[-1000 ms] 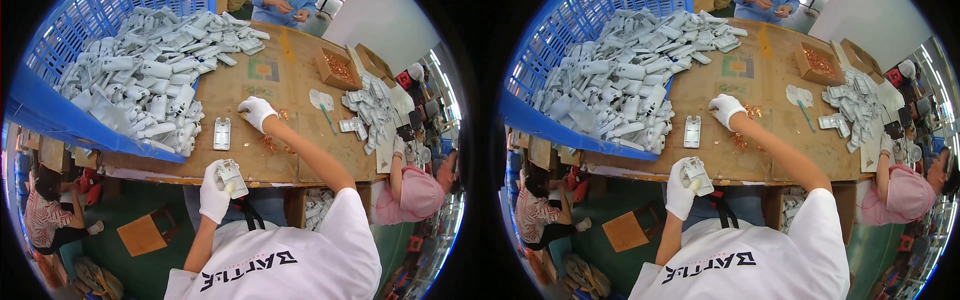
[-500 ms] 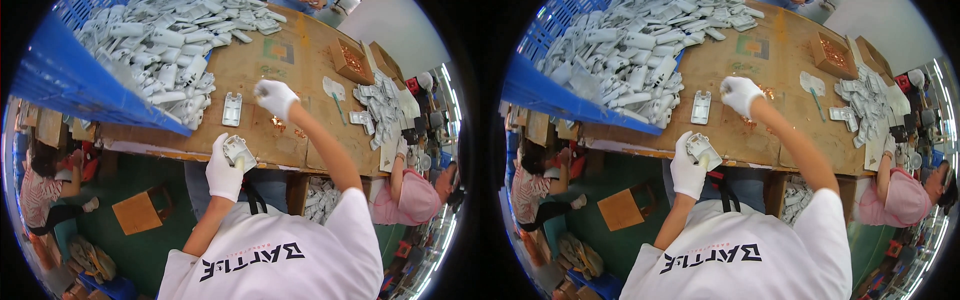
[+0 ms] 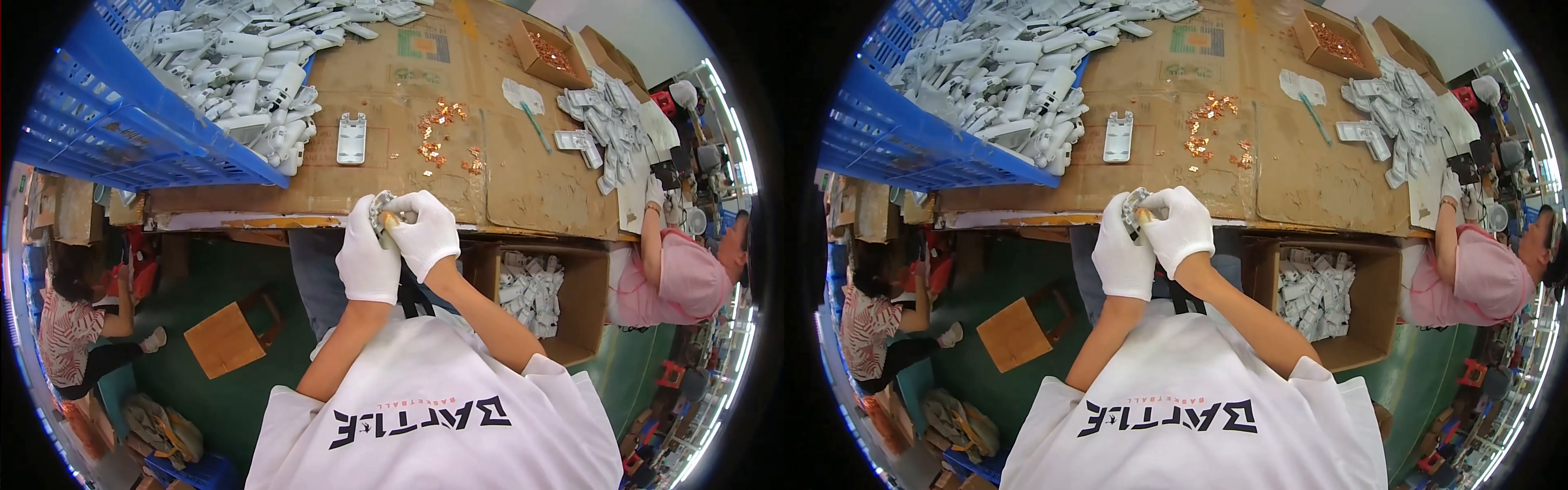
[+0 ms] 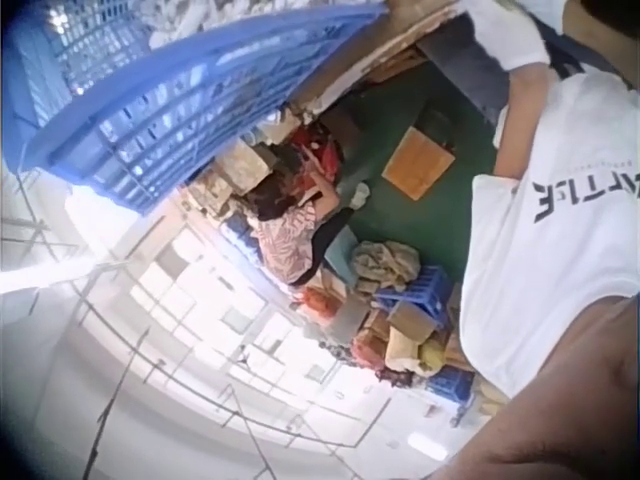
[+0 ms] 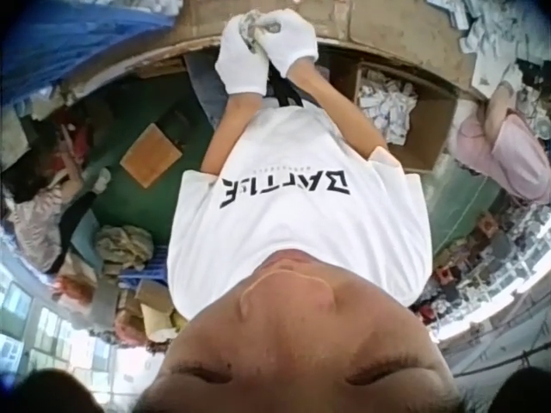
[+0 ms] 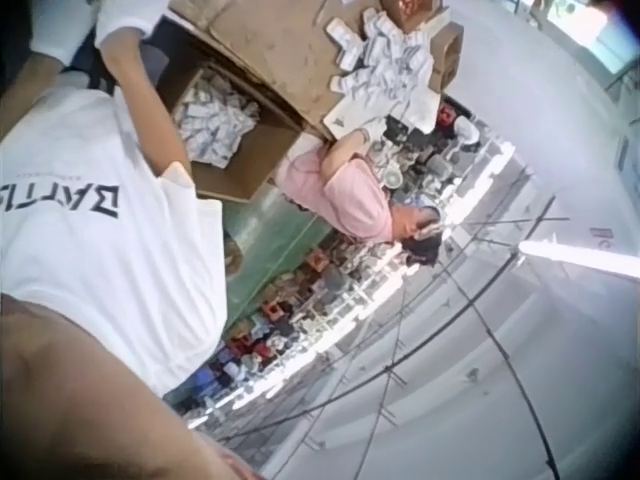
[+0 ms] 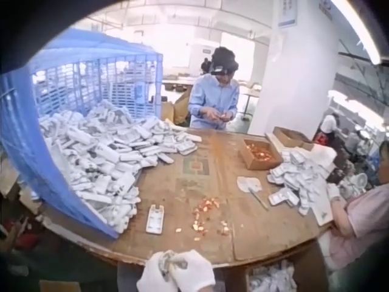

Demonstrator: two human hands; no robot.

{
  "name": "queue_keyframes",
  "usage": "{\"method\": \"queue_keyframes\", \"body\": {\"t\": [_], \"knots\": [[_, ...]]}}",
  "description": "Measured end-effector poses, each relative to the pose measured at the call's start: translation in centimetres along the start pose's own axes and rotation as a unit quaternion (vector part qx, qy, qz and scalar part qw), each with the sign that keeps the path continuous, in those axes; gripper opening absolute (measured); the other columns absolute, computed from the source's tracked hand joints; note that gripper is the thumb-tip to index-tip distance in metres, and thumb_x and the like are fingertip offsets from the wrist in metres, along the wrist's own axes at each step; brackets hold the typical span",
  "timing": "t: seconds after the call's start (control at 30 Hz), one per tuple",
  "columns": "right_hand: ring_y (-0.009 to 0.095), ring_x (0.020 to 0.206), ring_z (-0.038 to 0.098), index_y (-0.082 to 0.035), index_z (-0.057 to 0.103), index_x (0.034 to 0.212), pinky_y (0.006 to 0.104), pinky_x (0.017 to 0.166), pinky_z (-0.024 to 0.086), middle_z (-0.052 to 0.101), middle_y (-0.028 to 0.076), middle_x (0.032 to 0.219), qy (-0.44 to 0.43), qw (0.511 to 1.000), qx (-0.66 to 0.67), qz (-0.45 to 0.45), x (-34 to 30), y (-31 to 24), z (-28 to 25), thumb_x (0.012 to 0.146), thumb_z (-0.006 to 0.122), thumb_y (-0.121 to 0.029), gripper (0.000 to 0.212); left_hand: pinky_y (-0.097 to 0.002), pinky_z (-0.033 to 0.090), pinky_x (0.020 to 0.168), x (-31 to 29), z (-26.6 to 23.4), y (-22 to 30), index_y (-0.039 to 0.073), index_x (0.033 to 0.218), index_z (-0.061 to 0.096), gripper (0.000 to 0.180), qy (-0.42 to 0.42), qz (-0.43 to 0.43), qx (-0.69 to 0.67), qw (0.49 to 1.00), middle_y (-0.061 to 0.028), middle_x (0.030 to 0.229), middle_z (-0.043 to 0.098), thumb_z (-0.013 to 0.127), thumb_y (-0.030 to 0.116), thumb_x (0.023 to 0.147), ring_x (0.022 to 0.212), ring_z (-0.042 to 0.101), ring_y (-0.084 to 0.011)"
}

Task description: Assemble small plastic electronic components by manually inserting metal contacts into casings at a factory workbench.

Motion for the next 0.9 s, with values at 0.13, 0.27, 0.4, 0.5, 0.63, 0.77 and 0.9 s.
{"method": "queue_keyframes", "body": {"t": [0.13, 0.27, 0.4, 0.5, 0.63, 0.77, 0.9], "knots": [[0.026, 0.076, 0.063, -0.005, 0.065, 0.083, 0.0351, 0.07, 0.051, 0.061, 0.01, 0.081, -0.036, 0.996, -0.054, 0.057, -0.4, 0.1, -0.4, 0.073, 0.076, -0.014, 0.017, -0.0397, 0.053, 0.078, -1.0, -0.5, -0.5, 0.014, 0.12, 0.054, 0.038, 0.004, 0.024, 0.03, 0.999, -0.0105, 0.107, 0.066, 0.064, 0.01, 0.084, 0.097, 0.065, -0.0324], [0.027, 0.08, 0.063, -0.004, 0.063, 0.092, 0.0361, 0.074, 0.051, 0.062, 0.011, 0.087, 0.022, 0.999, 0.006, 0.031, -1.0, 2.0, -1.2, 0.074, 0.075, -0.01, 0.023, -0.0396, 0.054, 0.078, -1.7, -0.2, -1.0, 0.013, 0.117, 0.058, 0.035, -0.038, 0.081, 0.002, 0.996, -0.0116, 0.105, 0.067, 0.065, 0.008, 0.083, 0.093, 0.066, -0.033], [0.028, 0.087, 0.065, -0.005, 0.066, 0.106, 0.0323, 0.08, 0.052, 0.066, 0.013, 0.095, -0.122, 0.991, -0.053, -0.008, -3.6, 2.8, -1.8, 0.077, 0.068, -0.002, 0.029, -0.0399, 0.054, 0.079, -3.5, 0.2, -1.5, 0.013, 0.114, 0.061, 0.033, -0.152, 0.099, -0.017, 0.983, -0.0123, 0.108, 0.066, 0.065, 0.007, 0.081, 0.094, 0.065, -0.0332], [0.03, 0.087, 0.065, -0.005, 0.067, 0.105, 0.0336, 0.079, 0.052, 0.066, 0.014, 0.096, -0.159, 0.98, -0.114, 0.024, -5.1, 3.9, -2.6, 0.076, 0.068, -0.002, 0.028, -0.0359, 0.054, 0.078, -4.9, 0.4, -1.2, 0.009, 0.114, 0.061, 0.036, -0.249, 0.073, 0.0, 0.966, -0.0159, 0.101, 0.068, 0.067, 0.002, 0.08, 0.093, 0.067, -0.0332], [0.033, 0.082, 0.064, -0.006, 0.067, 0.101, 0.0359, 0.074, 0.052, 0.065, 0.014, 0.091, -0.148, 0.982, -0.112, 0.045, -8.7, 5.3, -3.4, 0.075, 0.069, -0.002, 0.027, -0.0393, 0.054, 0.075, -6.1, 1.2, -2.0, 0.009, 0.11, 0.061, 0.029, -0.35, 0.035, -0.018, 0.936, -0.0185, 0.09, 0.068, 0.064, 0.003, 0.081, 0.089, 0.067, -0.0359], [0.035, 0.085, 0.064, -0.006, 0.066, 0.096, 0.0384, 0.074, 0.051, 0.064, 0.015, 0.091, -0.139, 0.98, -0.127, 0.07, -10.9, 5.4, -3.3, 0.076, 0.067, -0.003, 0.021, -0.0421, 0.053, 0.073, -7.9, 1.7, -1.7, 0.008, 0.104, 0.06, 0.022, -0.353, 0.037, 0.052, 0.934, -0.0187, 0.087, 0.068, 0.063, 0.003, 0.082, 0.086, 0.066, -0.0374], [0.036, 0.089, 0.062, -0.005, 0.064, 0.096, 0.0395, 0.077, 0.051, 0.063, 0.016, 0.093, -0.152, 0.98, -0.098, 0.087, -11.6, 5.0, -2.9, 0.077, 0.067, -0.005, 0.019, -0.0439, 0.052, 0.072, -8.7, 0.9, -1.9, 0.008, 0.099, 0.059, 0.017, -0.341, 0.02, 0.052, 0.938, -0.0187, 0.085, 0.067, 0.063, 0.004, 0.082, 0.083, 0.066, -0.0379]]}}
Point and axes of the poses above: each hand's wrist, its own x-axis towards the middle knuckle, its own z-axis out of the palm, y = z × x, the point moved 5 cm from there along x, towards the middle knuckle
